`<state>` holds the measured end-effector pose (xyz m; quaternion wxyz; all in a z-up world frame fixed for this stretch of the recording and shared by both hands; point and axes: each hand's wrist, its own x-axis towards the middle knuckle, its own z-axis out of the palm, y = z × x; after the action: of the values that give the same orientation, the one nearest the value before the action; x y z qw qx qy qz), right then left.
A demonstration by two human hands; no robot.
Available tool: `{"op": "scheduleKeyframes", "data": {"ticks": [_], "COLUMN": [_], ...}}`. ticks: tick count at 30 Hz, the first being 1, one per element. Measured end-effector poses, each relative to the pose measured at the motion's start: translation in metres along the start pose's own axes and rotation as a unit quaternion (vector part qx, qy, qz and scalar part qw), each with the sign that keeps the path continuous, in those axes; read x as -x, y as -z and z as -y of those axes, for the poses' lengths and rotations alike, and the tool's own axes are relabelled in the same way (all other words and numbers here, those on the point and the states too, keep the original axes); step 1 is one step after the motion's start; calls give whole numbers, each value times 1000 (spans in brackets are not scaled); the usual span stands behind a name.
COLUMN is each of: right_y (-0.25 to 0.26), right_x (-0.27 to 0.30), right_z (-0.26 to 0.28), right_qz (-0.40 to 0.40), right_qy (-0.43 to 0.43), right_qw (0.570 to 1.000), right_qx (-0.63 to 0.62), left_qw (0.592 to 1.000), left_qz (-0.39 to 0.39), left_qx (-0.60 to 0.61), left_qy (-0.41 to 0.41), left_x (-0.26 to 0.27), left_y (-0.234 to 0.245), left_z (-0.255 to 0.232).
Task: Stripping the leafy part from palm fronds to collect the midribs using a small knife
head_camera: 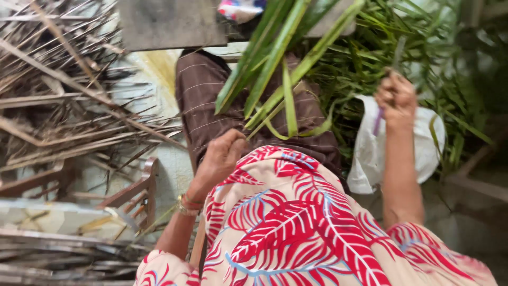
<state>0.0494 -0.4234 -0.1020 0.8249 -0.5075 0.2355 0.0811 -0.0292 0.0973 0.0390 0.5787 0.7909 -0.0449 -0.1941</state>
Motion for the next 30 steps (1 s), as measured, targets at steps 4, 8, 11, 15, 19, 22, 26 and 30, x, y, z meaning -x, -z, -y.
{"op": "scheduleKeyframes", "data": {"ticks": [4, 8, 11, 15, 19, 22, 26, 30], "right_y": [-32, -25, 14, 32, 38, 57, 69, 44], "right_x": [40, 36, 30, 38, 37, 38, 25, 32], "right_z": [-1, -33, -63, -68, -62, -53, -53, -54], "right_qz": [-6, -11, -4, -10, 27, 12, -10, -21], "right_qy": [2, -23, -28, -19, -11, -56, -106, -120], "right_qw": [1000, 998, 998, 993, 997, 992, 990, 985], "right_qx": [10, 59, 61, 114, 72, 109, 90, 120], "left_qw": [994, 924, 861, 913, 897, 875, 856, 826], "left_qz": [-95, -298, -391, -394, -398, -449, -466, -539], "left_qx": [33, -187, -277, -40, 183, 179, 217, 165], "left_qy": [-39, -149, -172, -102, -67, -22, -55, 8], "left_x": [-13, -37, -40, -42, -32, -11, -9, -9], "left_y": [45, 87, 113, 142, 162, 165, 172, 168], "left_z": [2, 26, 50, 88, 113, 134, 223, 301]}}
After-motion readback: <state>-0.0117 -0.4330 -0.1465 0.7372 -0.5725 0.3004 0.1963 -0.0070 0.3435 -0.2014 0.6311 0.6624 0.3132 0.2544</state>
